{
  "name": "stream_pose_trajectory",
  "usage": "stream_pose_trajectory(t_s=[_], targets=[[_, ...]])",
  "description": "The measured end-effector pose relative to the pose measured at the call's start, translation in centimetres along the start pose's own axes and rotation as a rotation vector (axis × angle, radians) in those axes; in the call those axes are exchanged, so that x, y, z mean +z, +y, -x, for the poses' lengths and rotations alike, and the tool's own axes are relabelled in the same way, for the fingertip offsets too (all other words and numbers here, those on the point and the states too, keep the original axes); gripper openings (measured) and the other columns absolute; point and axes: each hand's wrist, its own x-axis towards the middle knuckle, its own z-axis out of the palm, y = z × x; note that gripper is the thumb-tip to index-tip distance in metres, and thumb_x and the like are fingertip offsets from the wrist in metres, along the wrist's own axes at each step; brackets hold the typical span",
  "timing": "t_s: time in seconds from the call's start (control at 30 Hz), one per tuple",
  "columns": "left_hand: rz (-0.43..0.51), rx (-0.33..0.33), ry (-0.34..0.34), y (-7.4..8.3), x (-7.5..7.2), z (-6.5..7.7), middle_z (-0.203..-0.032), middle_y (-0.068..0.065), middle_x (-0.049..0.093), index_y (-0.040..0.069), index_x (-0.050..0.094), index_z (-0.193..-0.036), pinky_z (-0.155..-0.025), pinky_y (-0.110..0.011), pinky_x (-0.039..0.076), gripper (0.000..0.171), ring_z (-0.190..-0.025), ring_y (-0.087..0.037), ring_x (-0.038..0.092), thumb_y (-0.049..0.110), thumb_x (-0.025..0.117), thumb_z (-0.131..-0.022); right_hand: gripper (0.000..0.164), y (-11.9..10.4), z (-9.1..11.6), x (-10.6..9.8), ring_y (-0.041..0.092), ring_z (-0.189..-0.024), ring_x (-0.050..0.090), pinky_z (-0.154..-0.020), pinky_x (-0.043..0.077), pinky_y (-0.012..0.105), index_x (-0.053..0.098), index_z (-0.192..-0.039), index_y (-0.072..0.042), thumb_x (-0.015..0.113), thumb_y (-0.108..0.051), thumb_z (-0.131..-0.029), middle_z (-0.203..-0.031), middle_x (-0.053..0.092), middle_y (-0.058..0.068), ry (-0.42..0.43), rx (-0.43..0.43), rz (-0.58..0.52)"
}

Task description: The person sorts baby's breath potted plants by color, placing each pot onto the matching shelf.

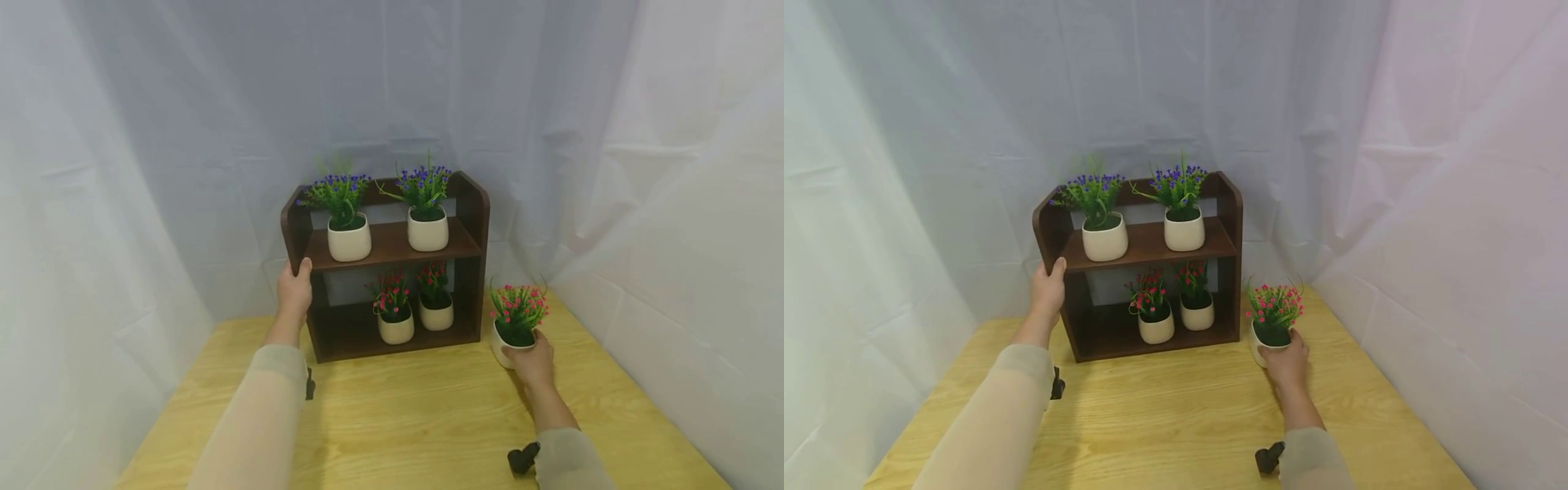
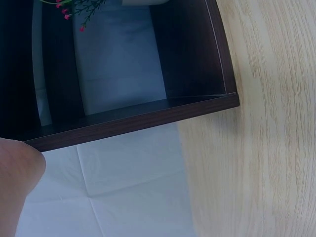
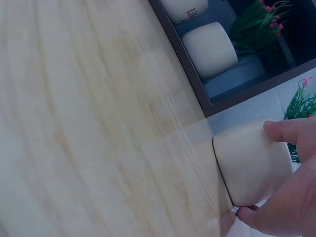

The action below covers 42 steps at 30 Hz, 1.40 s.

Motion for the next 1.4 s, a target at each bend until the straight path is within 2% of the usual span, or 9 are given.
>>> stream_pose_trajectory(t_s=[0.23, 0.53, 0.93, 1.1, 1.4], targets=[[0.007, 0.012, 0.013, -0.2, 0.1, -0.1, -0.173, -0.019, 0.042, 0.010, 0.046, -0.163, -0.138, -0.053, 0.026, 0.055, -0.164, -0.038, 0.034, 0.038, 0.049, -0.115, 0.098, -0.1, 0.1, -0.1, 0.057, -0.159, 0.029, -0.135, 0.024, 0.065, 0.018, -0.166, 0.014, 0.078, -0.002, -0.091, -0.170, 0.027, 0.041, -0.004, 0.003, -0.054], [0.004, 0.018, 0.020, -0.2, 0.1, -0.1, -0.172, -0.018, 0.043, 0.011, 0.045, -0.164, -0.138, -0.053, 0.026, 0.055, -0.164, -0.038, 0.035, 0.037, 0.049, -0.115, 0.088, -0.3, 0.4, 0.2, 0.052, -0.151, 0.043, -0.131, 0.035, 0.062, 0.031, -0.162, 0.013, 0.081, -0.004, -0.092, -0.163, 0.041, 0.038, 0.048, -0.056, -0.095], [0.009, 0.024, 0.016, -0.2, 0.1, -0.1, -0.172, -0.018, 0.044, 0.010, 0.047, -0.162, -0.138, -0.053, 0.027, 0.055, -0.164, -0.038, 0.035, 0.038, 0.049, -0.115, 0.091, -3.6, 2.7, 1.0, 0.047, -0.148, 0.038, -0.129, 0.033, 0.058, 0.037, -0.163, 0.006, 0.087, -0.011, -0.089, -0.161, 0.036, 0.036, 0.139, -0.098, -0.136], [0.004, 0.017, 0.009, -0.1, 0.0, -0.1, -0.173, -0.017, 0.043, 0.011, 0.046, -0.163, -0.138, -0.053, 0.026, 0.056, -0.164, -0.037, 0.034, 0.039, 0.049, -0.115, 0.091, -4.7, 3.9, 1.7, 0.045, -0.146, 0.041, -0.125, 0.039, 0.055, 0.036, -0.164, 0.004, 0.086, -0.012, -0.090, -0.160, 0.035, 0.034, 0.116, -0.118, -0.132], [-0.003, 0.012, 0.006, -0.2, 0.0, -0.2, -0.172, -0.018, 0.043, 0.012, 0.046, -0.163, -0.138, -0.053, 0.027, 0.055, -0.164, -0.037, 0.035, 0.040, 0.049, -0.115, 0.094, -6.4, 6.4, 3.7, 0.044, -0.147, 0.042, -0.116, 0.047, 0.054, 0.034, -0.168, -0.005, 0.087, -0.020, -0.092, -0.165, 0.033, 0.026, 0.007, -0.126, -0.109]])
